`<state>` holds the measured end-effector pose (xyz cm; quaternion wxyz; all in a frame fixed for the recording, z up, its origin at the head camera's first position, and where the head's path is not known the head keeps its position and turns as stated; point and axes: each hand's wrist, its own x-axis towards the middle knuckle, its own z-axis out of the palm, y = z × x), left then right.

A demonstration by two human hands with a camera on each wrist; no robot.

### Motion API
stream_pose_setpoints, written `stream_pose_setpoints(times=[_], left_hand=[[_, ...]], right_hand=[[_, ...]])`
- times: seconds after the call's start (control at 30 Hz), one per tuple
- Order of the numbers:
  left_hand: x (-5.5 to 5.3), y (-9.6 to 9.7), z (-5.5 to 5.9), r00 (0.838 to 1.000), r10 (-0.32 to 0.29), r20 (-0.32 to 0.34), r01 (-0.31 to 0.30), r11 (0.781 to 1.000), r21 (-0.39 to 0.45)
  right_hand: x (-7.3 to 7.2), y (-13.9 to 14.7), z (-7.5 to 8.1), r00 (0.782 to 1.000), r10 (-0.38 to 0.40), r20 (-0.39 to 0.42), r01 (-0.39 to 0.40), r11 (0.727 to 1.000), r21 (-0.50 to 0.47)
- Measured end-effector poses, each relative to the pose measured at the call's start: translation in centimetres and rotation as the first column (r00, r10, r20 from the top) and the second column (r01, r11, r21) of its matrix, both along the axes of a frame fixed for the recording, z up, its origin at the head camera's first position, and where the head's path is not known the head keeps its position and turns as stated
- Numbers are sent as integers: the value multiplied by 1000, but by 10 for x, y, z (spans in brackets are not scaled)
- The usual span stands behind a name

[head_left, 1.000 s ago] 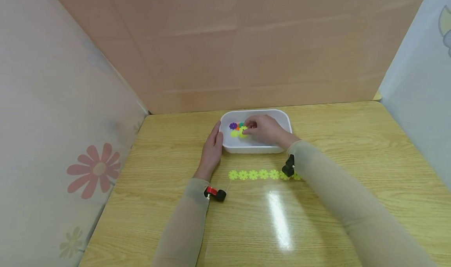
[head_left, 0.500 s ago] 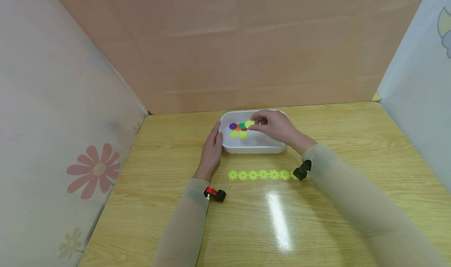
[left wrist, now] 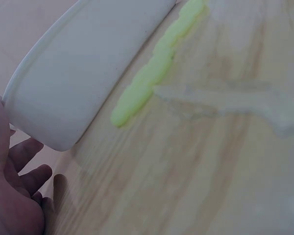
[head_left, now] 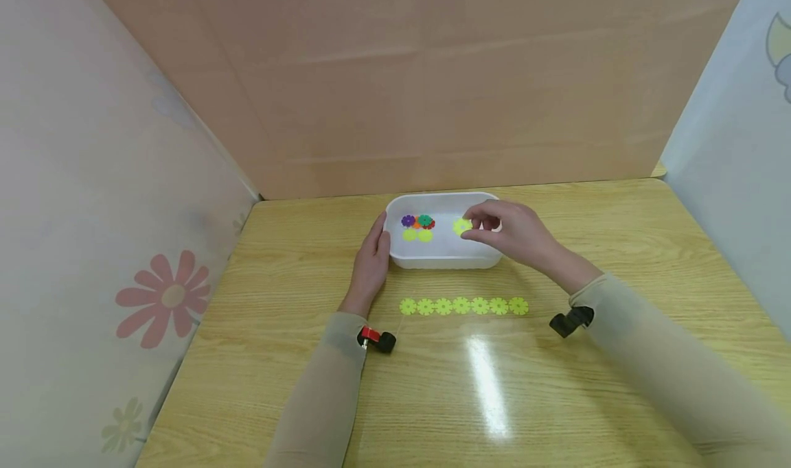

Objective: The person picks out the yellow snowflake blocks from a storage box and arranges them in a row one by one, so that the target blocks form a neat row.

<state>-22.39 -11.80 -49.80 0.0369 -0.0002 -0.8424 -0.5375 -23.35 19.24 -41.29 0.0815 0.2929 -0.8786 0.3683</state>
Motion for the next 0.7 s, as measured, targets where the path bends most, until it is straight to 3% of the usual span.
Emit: stream_pose_setpoints(times=[0.37, 0.7], left_hand=[[2, 0, 2, 1000, -1, 3, 1, 1000, 9], [1, 0, 1, 1000, 1, 0, -1, 1000, 10]], right_hand=[[32, 31, -6, 994, 10, -107, -7, 999, 36], [57, 62, -16, 992, -35, -121, 44, 996, 72]])
